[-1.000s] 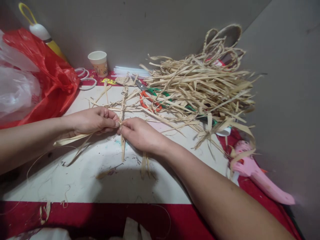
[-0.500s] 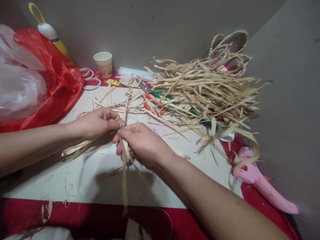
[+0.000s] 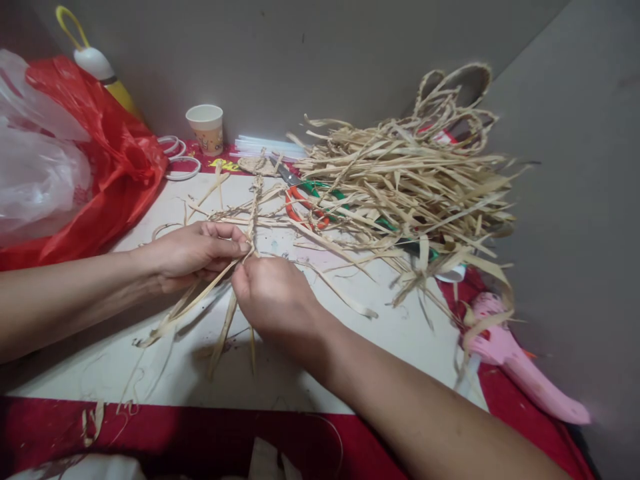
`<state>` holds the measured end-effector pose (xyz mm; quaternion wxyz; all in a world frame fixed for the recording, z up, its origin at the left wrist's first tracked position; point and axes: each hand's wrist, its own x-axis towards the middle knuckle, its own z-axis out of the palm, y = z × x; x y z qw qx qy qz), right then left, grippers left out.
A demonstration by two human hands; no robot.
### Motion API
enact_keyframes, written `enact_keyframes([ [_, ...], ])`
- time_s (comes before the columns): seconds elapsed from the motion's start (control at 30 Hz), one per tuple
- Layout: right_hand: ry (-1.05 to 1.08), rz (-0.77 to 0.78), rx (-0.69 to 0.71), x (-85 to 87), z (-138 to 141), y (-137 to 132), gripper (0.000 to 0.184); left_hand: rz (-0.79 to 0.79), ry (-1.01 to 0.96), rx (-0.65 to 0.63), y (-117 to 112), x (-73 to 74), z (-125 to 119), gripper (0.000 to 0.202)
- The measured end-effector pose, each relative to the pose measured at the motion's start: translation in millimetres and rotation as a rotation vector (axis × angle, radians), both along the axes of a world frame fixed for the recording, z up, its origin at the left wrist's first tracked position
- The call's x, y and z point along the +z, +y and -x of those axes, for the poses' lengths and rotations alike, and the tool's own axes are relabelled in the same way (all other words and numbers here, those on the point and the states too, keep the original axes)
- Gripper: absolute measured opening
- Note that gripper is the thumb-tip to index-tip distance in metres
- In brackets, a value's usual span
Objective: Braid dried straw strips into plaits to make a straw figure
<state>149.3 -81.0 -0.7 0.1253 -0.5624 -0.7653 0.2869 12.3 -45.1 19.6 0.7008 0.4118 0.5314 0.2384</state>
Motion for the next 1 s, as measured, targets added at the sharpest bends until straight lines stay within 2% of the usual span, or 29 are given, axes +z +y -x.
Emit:
enact_keyframes([
  [0.13,-0.332,-0.100,0.078,5.5,0,-1,0.034,-0.035,-0.022,0.101,-8,-6.0,-6,0.019],
  [0.2,-0.425,-0.125,0.118,7.6,-1,-2,0.033,-0.046,-0.017,0.132,-11,-8.1,-9,0.019],
  [0.4,-0.552,-0.243,0.232,4.3,-1,-9,0.023,-0.094,-0.020,0.222,-18,-7.0,-16,0.021],
  [0.53,-0.600,-0.424,0.258,-1.2,2,-18,0.025,-0.123,-0.031,0.255,-19,-8.9,-21,0.022],
  [0.6,-0.584,-0.459,0.283,0.0,1,-21,0.025,-0.132,-0.036,0.244,-18,-9.3,-20,0.022],
  [0.7,-0.467,-0.357,0.329,11.4,-4,-18,0.021,-0.121,-0.018,0.192,-14,-5.7,-14,0.021],
  [0.8,-0.231,-0.095,0.338,28.3,-15,-6,0.038,-0.087,-0.005,0.115,-8,0.5,-3,0.022],
  [0.87,-0.012,-0.029,0.147,35.1,-22,4,0.043,-0.062,-0.016,0.072,-5,2.8,4,0.023],
  [0.93,0.224,-0.082,-0.085,34.0,-26,15,0.036,-0.033,-0.046,0.034,-2,2.9,9,0.022],
  [1.0,0.446,-0.006,-0.176,25.8,-26,22,0.023,-0.009,-0.077,-0.006,0,1.5,12,0.021],
])
